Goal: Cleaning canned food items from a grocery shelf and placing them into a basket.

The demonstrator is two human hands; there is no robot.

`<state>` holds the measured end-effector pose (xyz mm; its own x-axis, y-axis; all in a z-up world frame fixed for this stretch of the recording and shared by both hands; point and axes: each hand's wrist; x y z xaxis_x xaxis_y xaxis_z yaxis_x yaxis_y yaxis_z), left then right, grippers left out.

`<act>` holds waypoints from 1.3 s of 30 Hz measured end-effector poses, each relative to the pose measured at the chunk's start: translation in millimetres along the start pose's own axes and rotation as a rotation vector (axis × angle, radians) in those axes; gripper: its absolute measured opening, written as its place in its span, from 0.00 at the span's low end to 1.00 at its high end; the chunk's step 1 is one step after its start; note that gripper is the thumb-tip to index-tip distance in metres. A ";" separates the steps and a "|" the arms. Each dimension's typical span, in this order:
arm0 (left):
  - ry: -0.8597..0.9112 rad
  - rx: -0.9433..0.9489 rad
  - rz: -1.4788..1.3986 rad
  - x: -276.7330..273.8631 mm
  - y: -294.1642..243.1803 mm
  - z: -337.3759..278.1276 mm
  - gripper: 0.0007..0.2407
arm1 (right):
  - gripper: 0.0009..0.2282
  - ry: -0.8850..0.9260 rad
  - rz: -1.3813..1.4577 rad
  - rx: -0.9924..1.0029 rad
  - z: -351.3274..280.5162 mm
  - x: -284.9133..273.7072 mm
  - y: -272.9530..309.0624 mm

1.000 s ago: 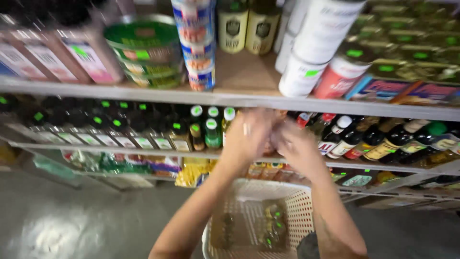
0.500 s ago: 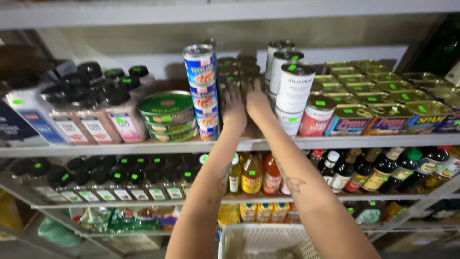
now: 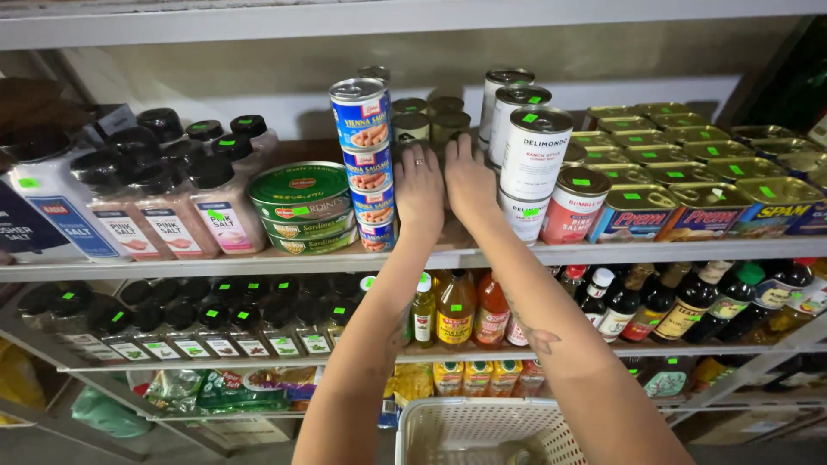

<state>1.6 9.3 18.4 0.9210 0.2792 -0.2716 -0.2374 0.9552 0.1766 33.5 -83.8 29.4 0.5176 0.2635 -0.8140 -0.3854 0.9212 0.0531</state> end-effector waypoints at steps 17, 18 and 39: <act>-0.088 0.046 0.059 18.4 0.5 -3.1 0.10 | 0.31 0.264 -0.033 -0.069 26.4 3.7 -18.1; -0.088 0.046 0.057 16.8 -1.6 -3.2 0.10 | 0.31 0.264 -0.034 -0.067 24.1 5.0 -18.4; 0.095 0.177 0.093 -71.5 17.5 3.5 0.09 | 0.44 -0.288 0.069 -0.081 -77.2 -48.1 20.2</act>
<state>-67.4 5.7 44.2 0.8622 0.3816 -0.3330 -0.2547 0.8950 0.3661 -58.2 -99.9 25.0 0.6785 0.4057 -0.6124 -0.4810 0.8755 0.0471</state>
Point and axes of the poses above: each hand's wrist, its own z-axis towards the middle knuckle, its own x-axis out of the palm, y = z × x, and after that the axes turned 3 degrees about x, right-handed
